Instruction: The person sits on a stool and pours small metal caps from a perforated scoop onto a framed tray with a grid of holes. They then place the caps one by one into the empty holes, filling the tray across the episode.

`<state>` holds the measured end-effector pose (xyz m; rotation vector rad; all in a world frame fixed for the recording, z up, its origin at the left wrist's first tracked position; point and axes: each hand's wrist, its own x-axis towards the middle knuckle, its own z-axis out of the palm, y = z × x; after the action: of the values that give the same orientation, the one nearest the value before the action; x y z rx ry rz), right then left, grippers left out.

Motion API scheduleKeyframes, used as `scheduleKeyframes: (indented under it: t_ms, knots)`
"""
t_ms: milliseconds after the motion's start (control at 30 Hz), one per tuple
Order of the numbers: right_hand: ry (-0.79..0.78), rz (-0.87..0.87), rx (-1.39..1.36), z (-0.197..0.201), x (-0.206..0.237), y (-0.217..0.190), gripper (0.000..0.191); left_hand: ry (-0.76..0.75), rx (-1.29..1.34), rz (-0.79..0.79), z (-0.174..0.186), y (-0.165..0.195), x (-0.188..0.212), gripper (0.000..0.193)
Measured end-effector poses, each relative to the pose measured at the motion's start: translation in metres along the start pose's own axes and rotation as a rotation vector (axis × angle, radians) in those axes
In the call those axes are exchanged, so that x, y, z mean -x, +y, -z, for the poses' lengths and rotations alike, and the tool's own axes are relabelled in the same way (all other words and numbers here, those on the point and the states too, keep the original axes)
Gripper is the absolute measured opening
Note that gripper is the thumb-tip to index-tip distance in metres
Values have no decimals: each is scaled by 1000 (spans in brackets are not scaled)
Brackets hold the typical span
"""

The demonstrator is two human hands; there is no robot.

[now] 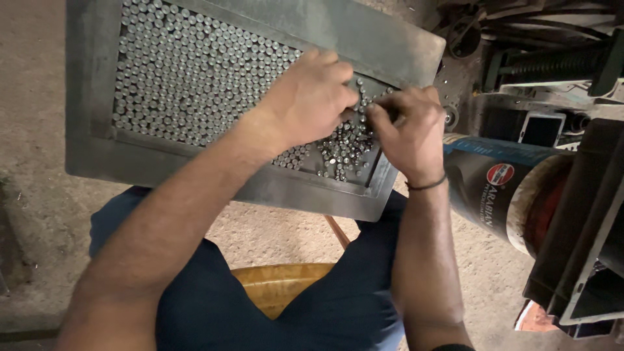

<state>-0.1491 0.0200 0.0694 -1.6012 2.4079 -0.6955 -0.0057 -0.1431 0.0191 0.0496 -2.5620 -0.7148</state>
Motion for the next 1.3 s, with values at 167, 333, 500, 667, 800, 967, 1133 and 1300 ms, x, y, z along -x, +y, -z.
scheduleKeyframes:
  t_ms: [167,333,500,667,800,967,1133,1300]
  knots:
    - [-95,62,-50,11,2,1,10,23,-65,21,-5,0,1,3]
    - [-48,17,-23,4,0,-3,12,-3,-13,3,0,-4,2,9]
    - [-76,45,15,4,1,-3,9,1,-71,-17,-1,0,2,7]
    - [-4,47,54,0,0,-2,9,-15,-104,-20,0,-2,0,6]
    - [-6,-3,6,5,0,-3,8,-31,-37,4,7,-6,2,6]
    - [-13,122,-15,-8,2,-16,9,-16,-97,-21,7,-4,2,6]
    - [55,8,20,-16,2,-12,11,-63,-76,-21,7,-5,3,5]
    - [12,-58,13,-6,2,-3,10,6,7,-47,10,-8,3,7]
